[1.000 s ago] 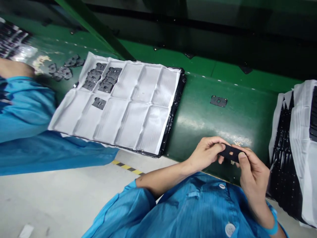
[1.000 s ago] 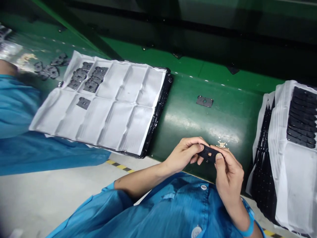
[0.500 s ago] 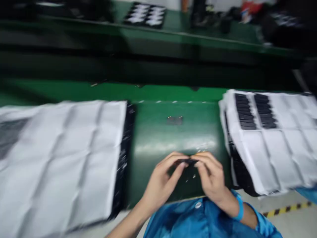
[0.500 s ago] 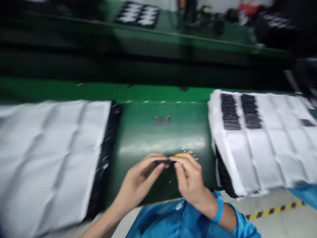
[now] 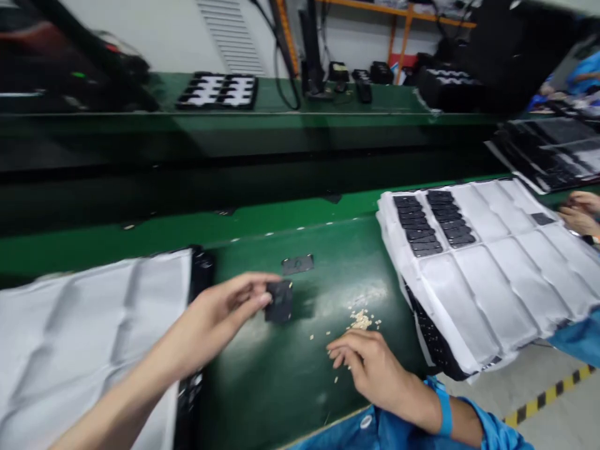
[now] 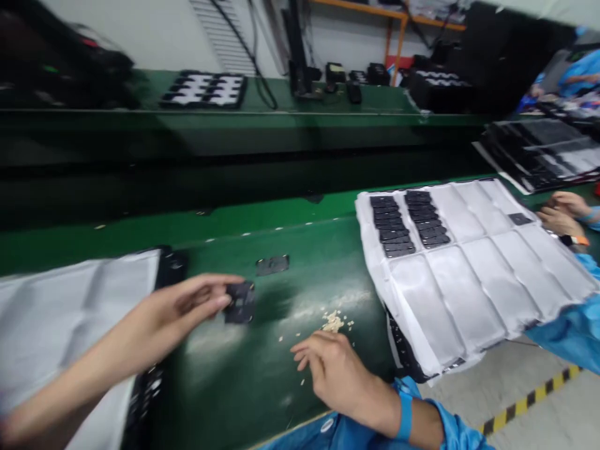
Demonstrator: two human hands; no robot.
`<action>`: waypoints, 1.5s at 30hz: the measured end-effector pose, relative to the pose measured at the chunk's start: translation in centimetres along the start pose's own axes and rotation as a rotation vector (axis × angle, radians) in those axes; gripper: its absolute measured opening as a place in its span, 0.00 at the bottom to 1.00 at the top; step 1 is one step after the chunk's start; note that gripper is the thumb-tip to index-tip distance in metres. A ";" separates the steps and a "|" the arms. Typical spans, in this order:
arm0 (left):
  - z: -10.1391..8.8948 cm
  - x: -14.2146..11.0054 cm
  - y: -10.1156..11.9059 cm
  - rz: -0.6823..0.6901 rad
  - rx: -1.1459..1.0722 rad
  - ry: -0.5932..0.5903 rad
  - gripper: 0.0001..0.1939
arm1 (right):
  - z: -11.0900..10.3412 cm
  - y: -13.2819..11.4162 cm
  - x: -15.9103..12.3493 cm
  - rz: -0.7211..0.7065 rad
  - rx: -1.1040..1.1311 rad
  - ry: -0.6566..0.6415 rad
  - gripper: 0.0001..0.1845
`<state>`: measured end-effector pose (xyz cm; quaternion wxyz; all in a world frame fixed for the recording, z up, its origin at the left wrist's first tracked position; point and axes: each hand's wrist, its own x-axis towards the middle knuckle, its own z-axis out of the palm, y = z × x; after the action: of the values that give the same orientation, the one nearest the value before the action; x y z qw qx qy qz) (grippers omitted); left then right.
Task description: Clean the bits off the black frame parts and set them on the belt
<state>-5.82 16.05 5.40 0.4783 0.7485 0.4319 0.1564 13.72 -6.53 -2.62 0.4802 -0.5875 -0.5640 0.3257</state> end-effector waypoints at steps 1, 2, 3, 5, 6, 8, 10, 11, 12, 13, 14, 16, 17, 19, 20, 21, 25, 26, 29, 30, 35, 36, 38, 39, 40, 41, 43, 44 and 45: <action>-0.5 1.1 0.3 -0.013 -0.029 -0.026 0.17 | -0.2 0.0 -0.2 -0.006 0.015 0.008 0.22; -1.0 2.2 0.6 -0.034 -0.065 -0.015 0.16 | -0.4 0.0 -0.4 -0.027 0.027 0.033 0.23; -1.4 3.3 0.8 -0.059 -0.091 0.006 0.12 | -0.6 0.1 -0.5 -0.030 0.032 0.049 0.24; -2.0 5.5 0.7 -0.132 -0.150 0.063 0.09 | -1.1 0.4 -0.5 -0.031 0.037 0.065 0.25; -2.2 6.5 0.5 -0.188 -0.198 0.063 0.11 | -1.3 0.5 -0.4 -0.027 0.031 0.062 0.24; -2.3 7.8 -0.1 -0.256 -0.236 0.091 0.13 | -1.7 0.8 -0.2 -0.035 0.022 0.051 0.22; -1.7 8.2 -0.7 -0.300 -0.287 0.104 0.14 | -2.0 1.0 -0.1 -0.053 0.015 0.041 0.21; -1.2 8.0 -0.9 -0.312 -0.320 0.108 0.15 | -2.1 1.0 -0.1 -0.061 0.011 0.041 0.21; -0.5 7.7 -1.0 -0.320 -0.356 0.108 0.15 | -2.2 1.0 -0.1 -0.068 0.007 0.044 0.20; 0.2 7.2 -1.2 -0.328 -0.392 0.109 0.16 | -2.2 1.0 -0.1 -0.073 0.002 0.047 0.20; 1.0 6.7 -1.3 -0.338 -0.428 0.110 0.15 | -2.2 1.0 -0.1 -0.076 -0.002 0.051 0.20; 2.5 5.6 -1.6 -0.370 -0.497 0.131 0.12 | -2.1 1.1 0.0 -0.077 -0.003 0.056 0.20; 3.2 5.3 -1.6 -0.390 -0.531 0.154 0.11 | -2.0 1.1 0.0 -0.076 0.001 0.055 0.20; 4.3 4.9 -1.6 -0.432 -0.595 0.209 0.13 | -1.8 1.1 0.1 -0.076 0.012 0.050 0.19; 4.8 4.9 -1.5 -0.454 -0.625 0.228 0.14 | -1.7 1.1 0.2 -0.080 0.018 0.044 0.19; 5.2 5.0 -1.4 -0.475 -0.651 0.238 0.14 | -1.7 1.0 0.2 -0.084 0.024 0.038 0.19; 6.5 5.2 -1.0 -0.549 -0.701 0.249 0.16 | -1.6 0.8 0.4 -0.087 0.035 0.039 0.19; 6.7 5.2 -1.0 -0.559 -0.699 0.266 0.16 | -1.7 0.8 0.4 -0.085 0.035 0.042 0.19; 7.2 5.1 -1.0 -0.577 -0.686 0.336 0.16 | -1.7 0.9 0.4 -0.089 0.040 0.041 0.19; 7.2 5.1 -0.9 -0.583 -0.683 0.346 0.16 | -1.7 0.9 0.4 -0.093 0.043 0.037 0.19; 7.3 4.7 0.0 -0.648 -0.649 0.233 0.14 | -1.5 0.8 0.5 -0.098 0.059 0.043 0.19; 7.3 4.5 0.3 -0.660 -0.624 0.206 0.13 | -1.5 0.7 0.5 -0.098 0.061 0.048 0.20; 7.0 4.0 0.5 -0.674 -0.551 0.156 0.11 | -1.5 0.6 0.5 -0.103 0.063 0.058 0.22; 6.7 3.7 0.5 -0.675 -0.505 0.134 0.11 | -1.6 0.6 0.6 -0.106 0.062 0.066 0.22; 6.3 3.5 0.3 -0.670 -0.454 0.116 0.10 | -1.6 0.6 0.6 -0.107 0.061 0.076 0.23; 5.8 3.3 0.2 -0.660 -0.397 0.104 0.11 | -1.7 0.6 0.7 -0.109 0.061 0.088 0.23; 4.6 3.1 -0.2 -0.639 -0.297 0.079 0.11 | -1.8 0.7 0.7 -0.108 0.065 0.110 0.23; 4.0 3.3 -0.4 -0.604 -0.224 0.061 0.11 | -1.9 0.8 0.7 -0.107 0.067 0.117 0.23; 3.4 3.6 -0.4 -0.539 -0.124 0.038 0.10 | -2.0 0.8 0.6 -0.105 0.070 0.122 0.23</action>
<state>-1.76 17.06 2.73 0.5395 0.5727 0.6139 0.0635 15.93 -6.21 -2.65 0.5504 -0.5588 -0.5521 0.2830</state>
